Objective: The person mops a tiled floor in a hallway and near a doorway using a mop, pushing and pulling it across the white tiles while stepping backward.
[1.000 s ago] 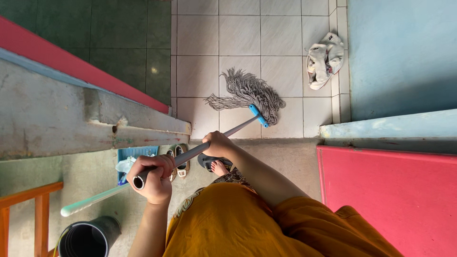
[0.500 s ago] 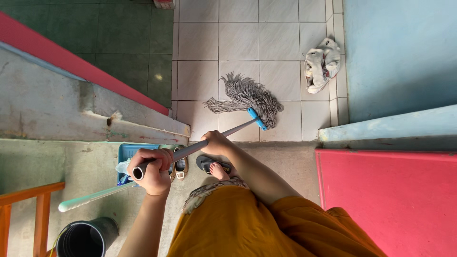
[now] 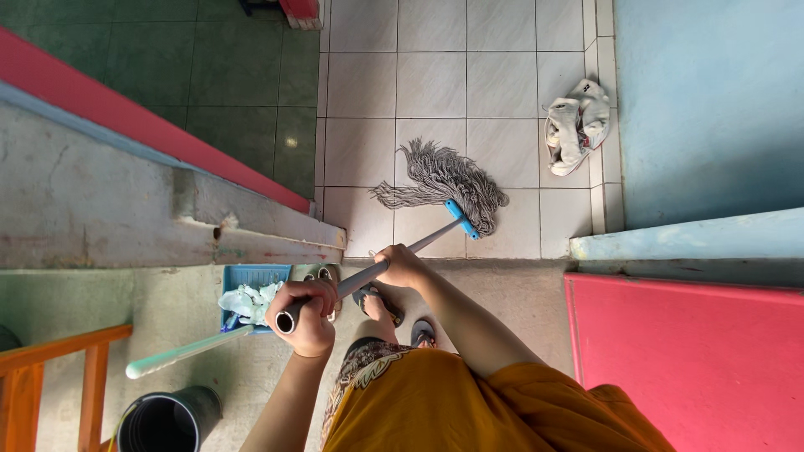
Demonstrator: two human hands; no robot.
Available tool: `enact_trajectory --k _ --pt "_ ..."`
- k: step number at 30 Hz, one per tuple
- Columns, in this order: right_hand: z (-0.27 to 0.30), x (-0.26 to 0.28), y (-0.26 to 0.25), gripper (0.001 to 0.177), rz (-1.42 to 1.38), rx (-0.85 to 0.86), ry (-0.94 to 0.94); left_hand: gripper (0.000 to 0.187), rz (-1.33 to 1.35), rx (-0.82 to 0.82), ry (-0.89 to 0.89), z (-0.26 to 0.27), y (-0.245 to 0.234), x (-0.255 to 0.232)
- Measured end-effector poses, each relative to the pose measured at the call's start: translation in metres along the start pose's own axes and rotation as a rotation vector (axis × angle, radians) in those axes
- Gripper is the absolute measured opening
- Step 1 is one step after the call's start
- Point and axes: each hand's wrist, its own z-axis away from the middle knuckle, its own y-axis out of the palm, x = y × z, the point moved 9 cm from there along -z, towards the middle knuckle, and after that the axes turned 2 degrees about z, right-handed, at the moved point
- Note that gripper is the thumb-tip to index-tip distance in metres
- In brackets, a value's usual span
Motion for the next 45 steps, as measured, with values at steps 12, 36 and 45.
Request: enact_trajectory --k 12,36,45 --pt "-0.044 -0.028 -0.064 0.017 -0.082 -0.131 0.255 0.012 0.117 0.178 -0.083 -0.097 0.023 0.064" --pt "-0.009 -0.094 -0.143 0.032 0.135 0.158 0.279 0.011 0.031 -0.089 -0.164 -0.077 0.082 0.110" --pt "-0.066 0.052 -0.097 0.026 0.113 0.180 -0.089 0.010 0.012 -0.205 0.065 -0.096 0.010 -0.025"
